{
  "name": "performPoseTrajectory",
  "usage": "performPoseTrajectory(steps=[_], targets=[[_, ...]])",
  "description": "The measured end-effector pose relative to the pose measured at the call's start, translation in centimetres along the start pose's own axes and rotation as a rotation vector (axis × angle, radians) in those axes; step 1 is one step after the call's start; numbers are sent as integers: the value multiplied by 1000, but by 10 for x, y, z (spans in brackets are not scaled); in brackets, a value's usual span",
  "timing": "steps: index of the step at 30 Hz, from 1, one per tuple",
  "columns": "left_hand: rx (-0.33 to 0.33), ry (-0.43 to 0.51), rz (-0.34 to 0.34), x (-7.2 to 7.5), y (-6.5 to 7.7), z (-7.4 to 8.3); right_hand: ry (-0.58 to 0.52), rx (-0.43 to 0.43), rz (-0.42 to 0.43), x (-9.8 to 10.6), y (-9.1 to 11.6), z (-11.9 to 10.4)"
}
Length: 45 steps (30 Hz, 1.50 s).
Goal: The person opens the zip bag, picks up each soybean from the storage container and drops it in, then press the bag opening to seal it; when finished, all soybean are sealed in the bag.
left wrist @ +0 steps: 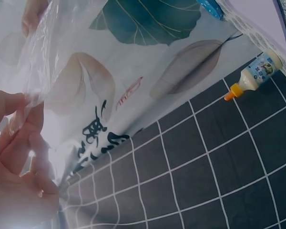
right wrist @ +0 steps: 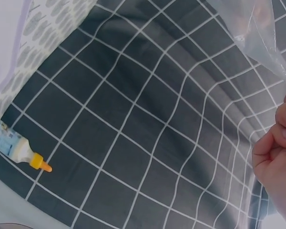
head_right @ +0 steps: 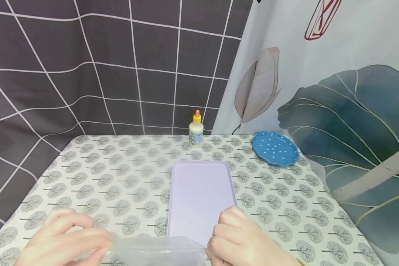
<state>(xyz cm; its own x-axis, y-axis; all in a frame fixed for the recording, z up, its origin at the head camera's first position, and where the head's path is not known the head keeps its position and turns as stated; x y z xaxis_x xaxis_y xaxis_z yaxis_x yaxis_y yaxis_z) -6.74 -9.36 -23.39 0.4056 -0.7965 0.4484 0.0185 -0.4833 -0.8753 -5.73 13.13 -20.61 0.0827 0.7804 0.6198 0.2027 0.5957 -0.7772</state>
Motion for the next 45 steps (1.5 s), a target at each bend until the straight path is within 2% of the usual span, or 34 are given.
performPoseTrajectory(steps=[6, 11, 13, 20, 23, 27, 29, 31, 34, 36, 39, 43, 45], targets=[[33, -13, 77, 9, 0, -2, -12, -24, -12, -2, 1, 3], [27, 43, 149, 17, -1, -2, -28, -80, -24, -3, 1, 7], [21, 48, 160, 19, -1, -3, -40, -99, -26, -3, 0, 8], [21, 56, 134, 20, 0, -8, -35, -164, -64, -4, -7, 13], [14, 59, 139, 22, 3, -11, -30, -165, -72, -5, -11, 12], [103, 26, 79, 24, 9, -20, 21, -200, -91, -8, -18, 13], [220, -10, 15, 23, 10, -31, 64, -238, -102, -10, -20, 17], [303, -68, -35, 21, 9, -41, 91, -268, -101, -13, -23, 21], [355, -165, -66, 19, 2, -51, 117, -276, -80, -17, -28, 26], [320, -213, -50, 18, -8, -50, 127, -275, -65, -19, -30, 28], [198, -250, -10, 8, -25, -37, 149, -296, -67, -25, -31, 32], [3, -221, 33, -12, -46, -12, 157, -321, -84, -36, -31, 35], [-44, -208, 44, -19, -51, -5, 147, -322, -68, -40, -29, 35]])
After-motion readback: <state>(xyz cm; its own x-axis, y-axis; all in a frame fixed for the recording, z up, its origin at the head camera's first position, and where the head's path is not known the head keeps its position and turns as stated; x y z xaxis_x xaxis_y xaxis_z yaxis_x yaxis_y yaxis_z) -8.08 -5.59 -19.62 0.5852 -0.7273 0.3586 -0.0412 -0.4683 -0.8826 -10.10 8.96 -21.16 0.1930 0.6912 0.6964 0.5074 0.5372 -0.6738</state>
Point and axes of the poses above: each hand's wrist, its own y-axis away from the middle knuckle, its own x-axis out of the back of the hand, z = x × y, the point moved 10 cm from there along -y, towards the middle knuckle, and after that the axes turned 15 degrees about -x, right-handed, at the moved point
